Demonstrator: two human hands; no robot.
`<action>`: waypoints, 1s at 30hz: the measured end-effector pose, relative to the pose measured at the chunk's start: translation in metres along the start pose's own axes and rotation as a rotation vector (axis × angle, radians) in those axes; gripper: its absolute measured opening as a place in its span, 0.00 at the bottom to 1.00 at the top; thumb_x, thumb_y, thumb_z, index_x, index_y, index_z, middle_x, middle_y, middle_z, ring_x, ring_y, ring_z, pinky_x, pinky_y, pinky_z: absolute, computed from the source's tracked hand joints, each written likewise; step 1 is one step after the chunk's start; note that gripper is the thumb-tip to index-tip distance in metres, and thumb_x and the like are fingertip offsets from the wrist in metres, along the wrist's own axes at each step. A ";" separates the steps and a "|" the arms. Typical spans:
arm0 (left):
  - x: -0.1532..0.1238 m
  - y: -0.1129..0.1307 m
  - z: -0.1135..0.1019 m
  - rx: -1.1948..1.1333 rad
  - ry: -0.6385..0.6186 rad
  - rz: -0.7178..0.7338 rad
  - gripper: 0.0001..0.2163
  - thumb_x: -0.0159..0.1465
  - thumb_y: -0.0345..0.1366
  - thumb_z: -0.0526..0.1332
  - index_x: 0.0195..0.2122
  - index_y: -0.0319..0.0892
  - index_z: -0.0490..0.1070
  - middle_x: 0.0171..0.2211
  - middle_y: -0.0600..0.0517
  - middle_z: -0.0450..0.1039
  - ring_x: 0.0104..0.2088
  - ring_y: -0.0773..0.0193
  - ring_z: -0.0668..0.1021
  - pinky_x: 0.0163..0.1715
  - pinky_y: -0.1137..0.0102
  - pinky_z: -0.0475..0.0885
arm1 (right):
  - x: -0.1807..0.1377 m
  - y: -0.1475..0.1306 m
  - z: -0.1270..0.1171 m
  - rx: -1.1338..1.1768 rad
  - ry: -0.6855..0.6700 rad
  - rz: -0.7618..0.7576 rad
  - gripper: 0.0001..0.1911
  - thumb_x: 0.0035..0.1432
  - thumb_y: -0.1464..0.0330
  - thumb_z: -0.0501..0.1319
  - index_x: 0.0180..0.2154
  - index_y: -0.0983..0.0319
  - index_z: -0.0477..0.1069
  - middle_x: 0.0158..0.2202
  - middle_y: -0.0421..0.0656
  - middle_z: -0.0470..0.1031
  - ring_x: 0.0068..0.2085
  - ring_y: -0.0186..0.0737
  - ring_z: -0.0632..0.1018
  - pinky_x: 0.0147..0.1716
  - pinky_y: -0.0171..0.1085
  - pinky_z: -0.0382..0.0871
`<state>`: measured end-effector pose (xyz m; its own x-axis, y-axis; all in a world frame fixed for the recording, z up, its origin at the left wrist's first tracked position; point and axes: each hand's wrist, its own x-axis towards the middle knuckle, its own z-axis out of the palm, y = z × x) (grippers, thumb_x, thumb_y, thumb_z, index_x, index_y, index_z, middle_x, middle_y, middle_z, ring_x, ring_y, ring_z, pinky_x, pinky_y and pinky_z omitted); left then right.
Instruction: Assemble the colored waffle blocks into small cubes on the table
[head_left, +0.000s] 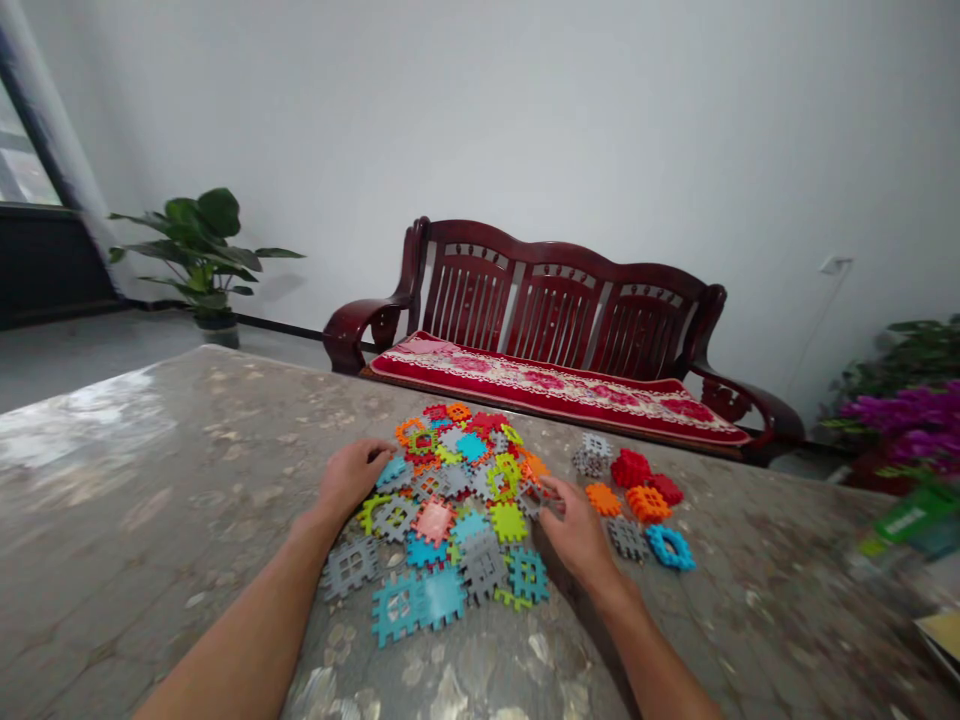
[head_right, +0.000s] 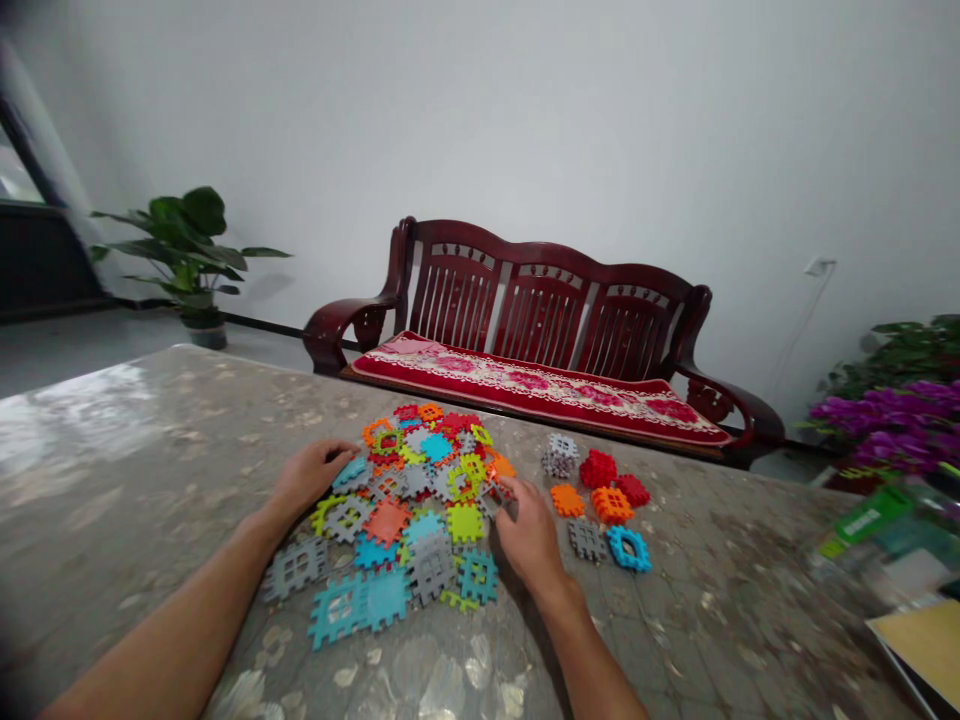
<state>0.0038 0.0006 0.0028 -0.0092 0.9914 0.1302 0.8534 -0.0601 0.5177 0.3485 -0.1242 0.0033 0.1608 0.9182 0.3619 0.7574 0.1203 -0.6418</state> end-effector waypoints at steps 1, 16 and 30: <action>0.000 0.001 0.000 0.002 0.001 -0.006 0.16 0.65 0.42 0.55 0.45 0.48 0.80 0.45 0.52 0.82 0.43 0.59 0.80 0.39 0.72 0.69 | -0.003 -0.002 0.003 -0.013 0.014 0.000 0.25 0.51 0.72 0.57 0.51 0.59 0.73 0.49 0.45 0.77 0.51 0.45 0.76 0.52 0.44 0.71; -0.001 0.003 -0.003 0.015 -0.010 0.001 0.16 0.64 0.41 0.54 0.45 0.48 0.80 0.45 0.52 0.82 0.44 0.58 0.80 0.40 0.71 0.70 | -0.014 -0.005 0.016 -0.274 0.069 -0.080 0.26 0.53 0.72 0.59 0.56 0.62 0.68 0.50 0.49 0.75 0.53 0.50 0.72 0.55 0.47 0.66; 0.000 -0.002 0.000 -0.010 -0.001 0.027 0.16 0.64 0.42 0.54 0.45 0.48 0.80 0.46 0.52 0.81 0.44 0.58 0.80 0.42 0.70 0.70 | -0.024 -0.009 -0.013 -0.373 0.031 0.012 0.21 0.54 0.65 0.61 0.51 0.57 0.73 0.47 0.47 0.75 0.50 0.50 0.75 0.51 0.44 0.68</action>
<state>0.0018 0.0010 0.0021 0.0142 0.9896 0.1431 0.8482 -0.0878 0.5224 0.3459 -0.1519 0.0096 0.1853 0.9063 0.3799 0.9331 -0.0411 -0.3572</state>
